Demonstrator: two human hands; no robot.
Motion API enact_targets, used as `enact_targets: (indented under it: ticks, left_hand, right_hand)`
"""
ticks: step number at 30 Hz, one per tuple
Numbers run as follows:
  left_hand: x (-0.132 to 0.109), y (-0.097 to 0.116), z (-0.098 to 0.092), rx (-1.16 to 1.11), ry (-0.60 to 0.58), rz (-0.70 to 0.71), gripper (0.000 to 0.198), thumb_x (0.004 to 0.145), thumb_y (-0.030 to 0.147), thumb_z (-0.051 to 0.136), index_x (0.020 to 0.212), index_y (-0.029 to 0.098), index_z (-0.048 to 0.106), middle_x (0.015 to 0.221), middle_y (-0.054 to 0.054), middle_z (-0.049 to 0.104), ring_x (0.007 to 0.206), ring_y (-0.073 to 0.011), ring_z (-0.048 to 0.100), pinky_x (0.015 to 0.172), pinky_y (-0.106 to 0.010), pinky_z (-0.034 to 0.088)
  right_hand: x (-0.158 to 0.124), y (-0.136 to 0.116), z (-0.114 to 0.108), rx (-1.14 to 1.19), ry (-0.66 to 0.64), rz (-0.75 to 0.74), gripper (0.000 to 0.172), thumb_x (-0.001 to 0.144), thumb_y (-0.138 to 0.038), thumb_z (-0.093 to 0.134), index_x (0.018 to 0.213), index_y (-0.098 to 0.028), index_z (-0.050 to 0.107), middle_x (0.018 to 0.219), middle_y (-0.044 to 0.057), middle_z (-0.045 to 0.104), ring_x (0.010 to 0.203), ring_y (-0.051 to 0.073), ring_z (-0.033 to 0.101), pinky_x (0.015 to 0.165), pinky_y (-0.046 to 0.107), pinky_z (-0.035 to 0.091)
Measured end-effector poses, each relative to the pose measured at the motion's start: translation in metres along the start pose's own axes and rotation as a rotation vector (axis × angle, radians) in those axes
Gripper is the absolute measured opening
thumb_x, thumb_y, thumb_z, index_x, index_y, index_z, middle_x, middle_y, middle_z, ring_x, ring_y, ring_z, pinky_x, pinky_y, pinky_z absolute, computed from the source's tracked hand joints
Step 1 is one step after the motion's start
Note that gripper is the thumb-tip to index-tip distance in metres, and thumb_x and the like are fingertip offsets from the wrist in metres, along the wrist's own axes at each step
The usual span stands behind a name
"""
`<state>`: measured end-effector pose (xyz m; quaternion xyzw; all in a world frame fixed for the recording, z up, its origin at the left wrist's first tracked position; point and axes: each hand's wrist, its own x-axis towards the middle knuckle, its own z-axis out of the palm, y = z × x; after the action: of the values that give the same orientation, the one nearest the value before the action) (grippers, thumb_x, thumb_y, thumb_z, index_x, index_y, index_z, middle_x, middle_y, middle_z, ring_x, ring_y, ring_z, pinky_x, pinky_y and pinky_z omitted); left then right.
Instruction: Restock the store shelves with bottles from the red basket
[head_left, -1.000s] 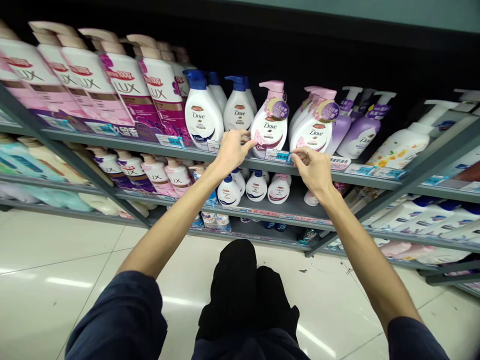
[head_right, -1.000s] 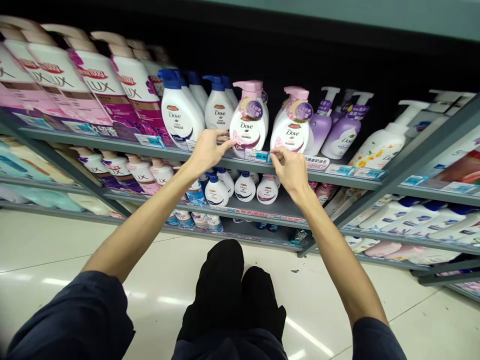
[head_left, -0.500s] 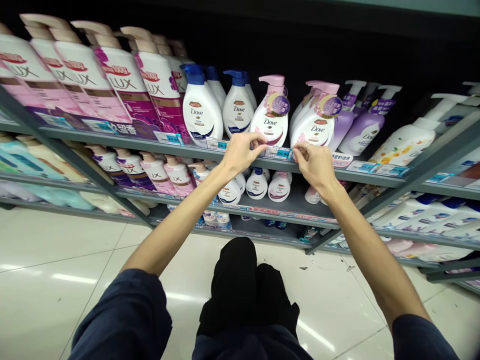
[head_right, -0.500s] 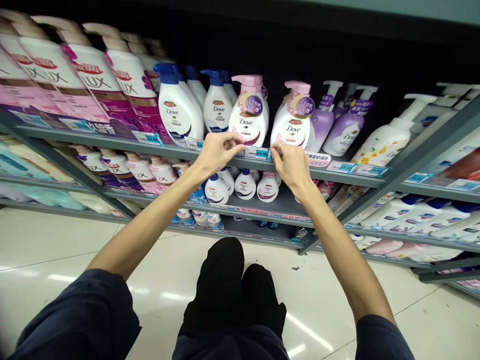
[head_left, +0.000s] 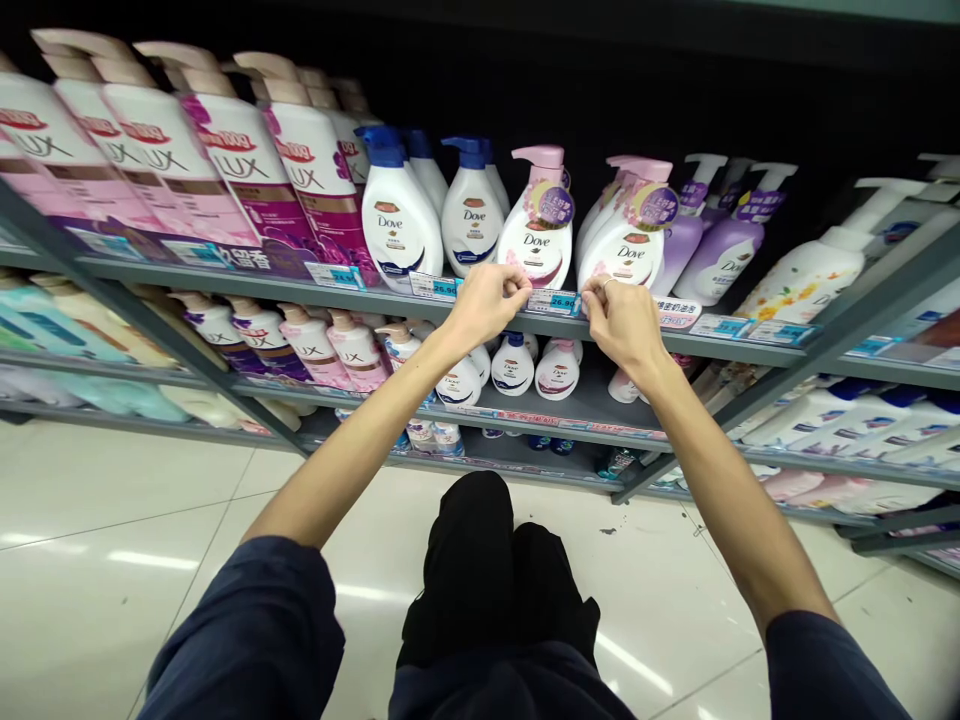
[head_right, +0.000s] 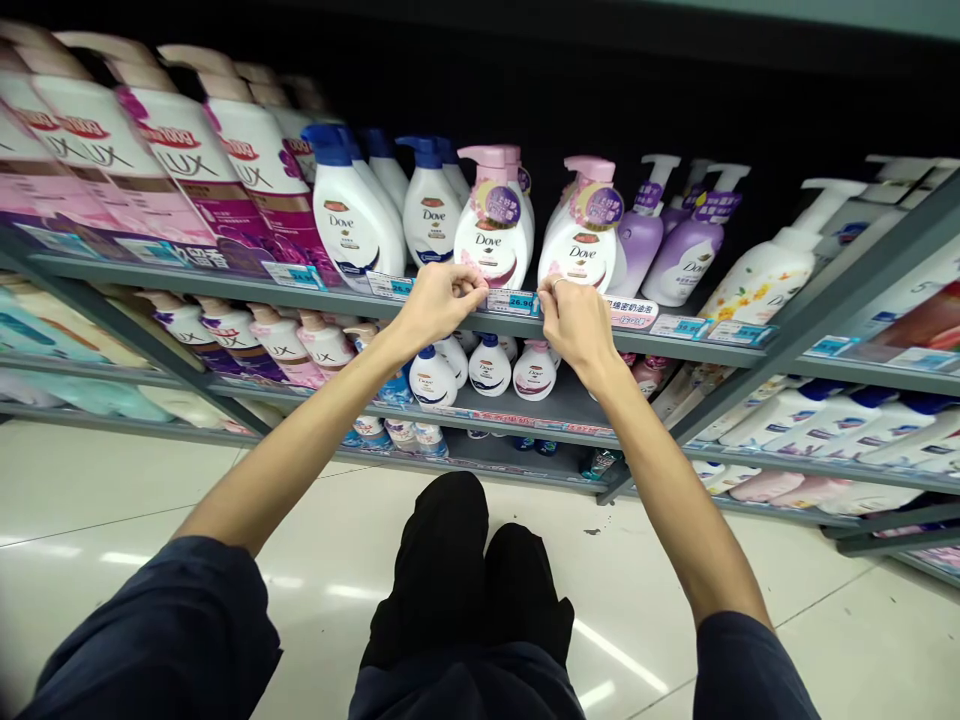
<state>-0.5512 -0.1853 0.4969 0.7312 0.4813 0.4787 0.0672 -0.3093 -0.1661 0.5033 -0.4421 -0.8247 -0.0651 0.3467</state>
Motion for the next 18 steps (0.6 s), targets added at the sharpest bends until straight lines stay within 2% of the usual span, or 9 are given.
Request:
enact_targets:
  ticks: [5,8,11,13,15,16,17,18]
  left_hand:
    - [0.003,-0.004,0.006,0.009,0.010,-0.005,0.014,0.093,0.016,0.067,0.080,0.014,0.074,0.068,-0.001,0.068,0.066,-0.0147,0.055,0.078,-0.030,0.047]
    - [0.006,-0.005,0.002,0.010,0.011,-0.006,0.012,0.092,0.016,0.069,0.081,0.014,0.074,0.070,-0.001,0.069,0.066,-0.0146,0.055,0.076,-0.029,0.045]
    - [-0.014,-0.001,-0.007,-0.016,0.093,-0.008,0.006,0.091,0.019,0.073,0.089,0.014,0.076,0.071,0.000,0.068,0.066,-0.0138,0.053,0.073,-0.028,0.042]
    - [-0.050,0.004,-0.001,-0.081,0.199,-0.025,0.013,0.096,0.027,0.072,0.097,0.016,0.078,0.072,0.001,0.066,0.066,-0.0134,0.053,0.072,-0.027,0.041]
    - [-0.103,0.006,0.027,-0.195,0.255,-0.095,0.024,0.100,0.039,0.068,0.099,0.017,0.078,0.073,0.001,0.063,0.065,-0.0133,0.051,0.068,-0.026,0.040]
    - [-0.133,0.005,0.051,-0.255,0.220,-0.165,0.028,0.101,0.043,0.066,0.098,0.018,0.077,0.071,0.002,0.061,0.065,-0.0134,0.051,0.067,-0.026,0.041]
    - [-0.164,0.004,0.079,-0.313,0.124,-0.250,0.030,0.100,0.045,0.064,0.095,0.018,0.077,0.068,0.002,0.060,0.063,-0.0134,0.051,0.066,-0.026,0.041]
    - [-0.194,0.002,0.110,-0.359,-0.078,-0.329,0.032,0.098,0.046,0.064,0.090,0.018,0.077,0.066,0.002,0.059,0.061,-0.0138,0.052,0.065,-0.026,0.042]
  right_hand:
    - [0.002,0.005,0.003,0.001,0.004,0.007,0.023,0.105,-0.025,0.054,0.106,-0.019,0.076,0.084,0.010,0.076,0.081,0.030,0.066,0.079,0.036,0.042]
    - [0.004,0.003,0.004,0.035,0.026,0.020,0.024,0.107,-0.028,0.054,0.107,-0.019,0.077,0.085,0.010,0.077,0.081,0.029,0.067,0.081,0.038,0.047]
    - [-0.019,-0.009,0.000,0.205,0.088,-0.002,0.030,0.111,-0.037,0.055,0.121,-0.018,0.076,0.084,0.008,0.076,0.077,0.026,0.068,0.082,0.038,0.052]
    - [-0.063,-0.020,0.000,0.375,0.148,0.042,0.038,0.113,-0.045,0.054,0.135,-0.019,0.072,0.082,0.004,0.075,0.069,0.021,0.067,0.078,0.036,0.054]
    - [-0.134,-0.027,0.003,0.523,0.205,0.212,0.043,0.114,-0.051,0.053,0.140,-0.021,0.070,0.080,0.002,0.073,0.062,0.018,0.065,0.069,0.032,0.054]
    - [-0.179,-0.028,0.006,0.574,0.219,0.330,0.043,0.114,-0.054,0.054,0.136,-0.022,0.071,0.079,0.002,0.072,0.060,0.017,0.064,0.063,0.031,0.053]
    - [-0.228,-0.029,0.009,0.603,0.219,0.466,0.042,0.112,-0.056,0.056,0.131,-0.022,0.072,0.077,0.001,0.072,0.059,0.017,0.063,0.059,0.030,0.052]
    - [-0.279,-0.031,0.011,0.627,0.205,0.622,0.045,0.111,-0.059,0.059,0.132,-0.021,0.071,0.078,0.002,0.072,0.060,0.017,0.064,0.058,0.030,0.053]
